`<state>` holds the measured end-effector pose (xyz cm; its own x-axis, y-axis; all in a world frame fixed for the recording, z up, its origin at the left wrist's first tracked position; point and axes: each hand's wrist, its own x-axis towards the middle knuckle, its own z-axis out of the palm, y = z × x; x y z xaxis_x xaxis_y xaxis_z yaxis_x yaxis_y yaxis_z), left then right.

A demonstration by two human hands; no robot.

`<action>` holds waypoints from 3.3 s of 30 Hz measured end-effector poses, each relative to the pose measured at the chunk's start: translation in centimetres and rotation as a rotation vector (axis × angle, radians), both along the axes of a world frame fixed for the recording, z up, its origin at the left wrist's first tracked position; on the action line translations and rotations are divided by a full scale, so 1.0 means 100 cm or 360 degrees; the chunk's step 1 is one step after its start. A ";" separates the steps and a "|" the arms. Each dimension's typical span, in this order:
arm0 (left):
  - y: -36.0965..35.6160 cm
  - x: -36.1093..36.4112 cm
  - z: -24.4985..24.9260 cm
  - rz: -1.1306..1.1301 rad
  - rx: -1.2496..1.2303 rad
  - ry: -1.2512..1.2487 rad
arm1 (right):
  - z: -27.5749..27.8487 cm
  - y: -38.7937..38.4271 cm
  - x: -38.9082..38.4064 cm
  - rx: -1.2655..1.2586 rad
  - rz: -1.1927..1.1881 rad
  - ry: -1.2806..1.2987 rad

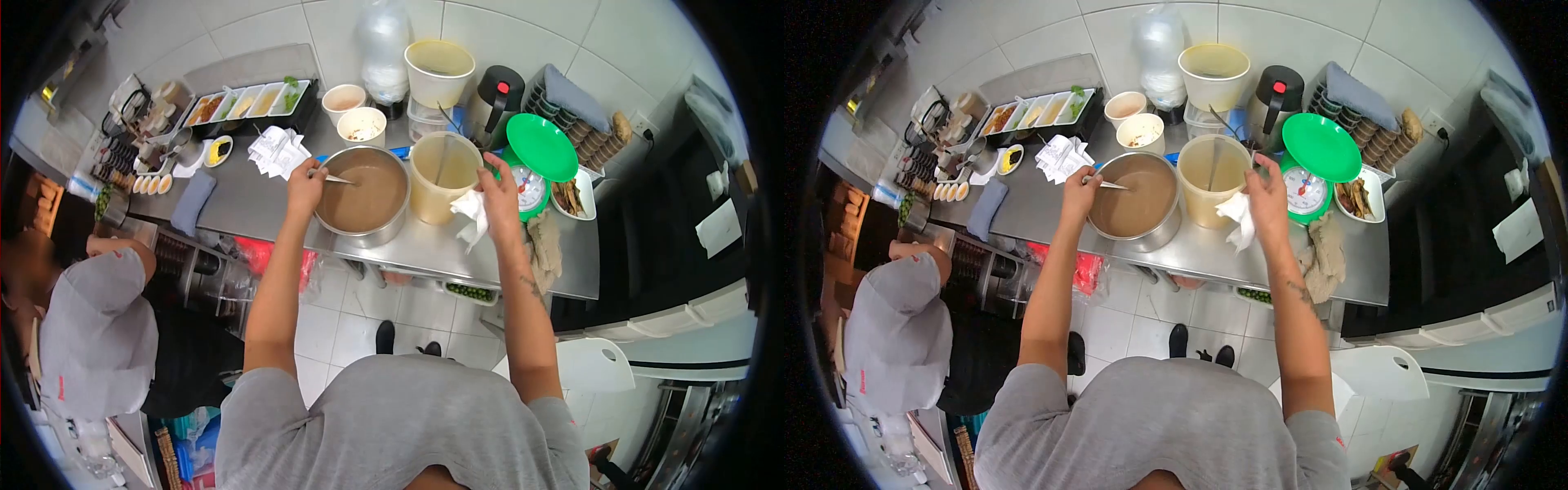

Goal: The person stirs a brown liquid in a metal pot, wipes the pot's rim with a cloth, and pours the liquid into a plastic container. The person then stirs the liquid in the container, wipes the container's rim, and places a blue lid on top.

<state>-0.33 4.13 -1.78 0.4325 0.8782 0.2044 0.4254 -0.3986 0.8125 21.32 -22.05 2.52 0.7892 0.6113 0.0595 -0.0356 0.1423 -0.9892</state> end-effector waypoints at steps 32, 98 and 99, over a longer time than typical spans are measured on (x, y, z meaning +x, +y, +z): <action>-0.031 -0.078 0.018 -0.0004 -0.0650 -0.0264 | -0.116 0.010 -0.162 -0.0394 0.0695 0.0513; -0.042 0.083 0.218 -0.0113 0.0860 0.0826 | -0.025 0.071 -0.118 0.0637 0.0777 0.1138; -0.042 0.083 0.218 -0.0112 0.0864 0.0830 | -0.025 0.072 -0.118 0.0640 0.0785 0.1143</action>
<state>7.98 -0.07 20.02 0.6430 0.6793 0.3537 0.6597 -0.7258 0.1948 9.54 -14.87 -0.01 0.3782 0.9237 -0.0605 -0.7612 0.2731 -0.5883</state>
